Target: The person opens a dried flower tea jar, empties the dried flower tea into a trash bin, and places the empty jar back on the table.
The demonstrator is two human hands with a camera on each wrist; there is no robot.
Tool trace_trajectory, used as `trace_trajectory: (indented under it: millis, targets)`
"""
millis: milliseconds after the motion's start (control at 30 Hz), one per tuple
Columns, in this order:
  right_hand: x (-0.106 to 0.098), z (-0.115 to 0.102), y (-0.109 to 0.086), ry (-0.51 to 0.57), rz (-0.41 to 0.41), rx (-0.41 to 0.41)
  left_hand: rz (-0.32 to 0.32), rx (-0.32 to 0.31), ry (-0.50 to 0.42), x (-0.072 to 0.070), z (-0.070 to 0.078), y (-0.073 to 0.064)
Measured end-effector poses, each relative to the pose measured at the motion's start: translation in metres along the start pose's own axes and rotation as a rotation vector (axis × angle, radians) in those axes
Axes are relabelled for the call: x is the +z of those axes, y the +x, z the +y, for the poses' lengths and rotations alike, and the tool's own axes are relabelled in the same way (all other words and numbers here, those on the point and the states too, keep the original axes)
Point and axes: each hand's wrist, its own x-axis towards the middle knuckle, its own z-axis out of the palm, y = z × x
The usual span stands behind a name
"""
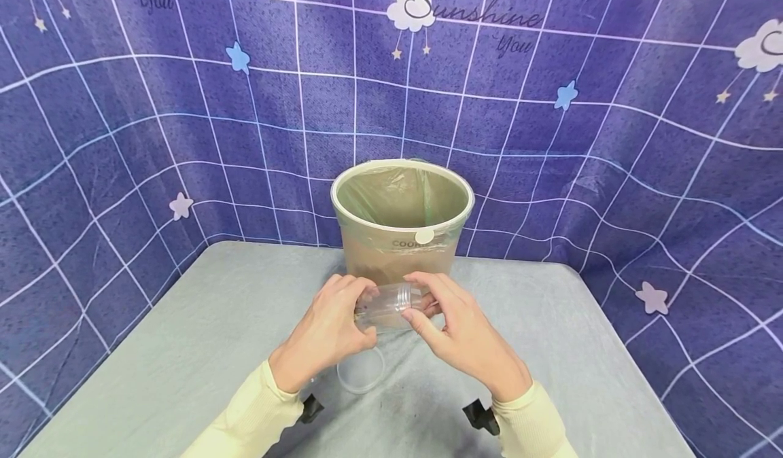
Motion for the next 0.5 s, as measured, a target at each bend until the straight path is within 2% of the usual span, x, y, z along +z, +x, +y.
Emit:
trace_trajectory:
  millis: [500]
  targets:
    - [-0.0003, -0.0021, 0.0003, 0.068, -0.016, -0.035, 0.011, 0.005, 0.008, 0.0004, -0.0006, -0.0002]
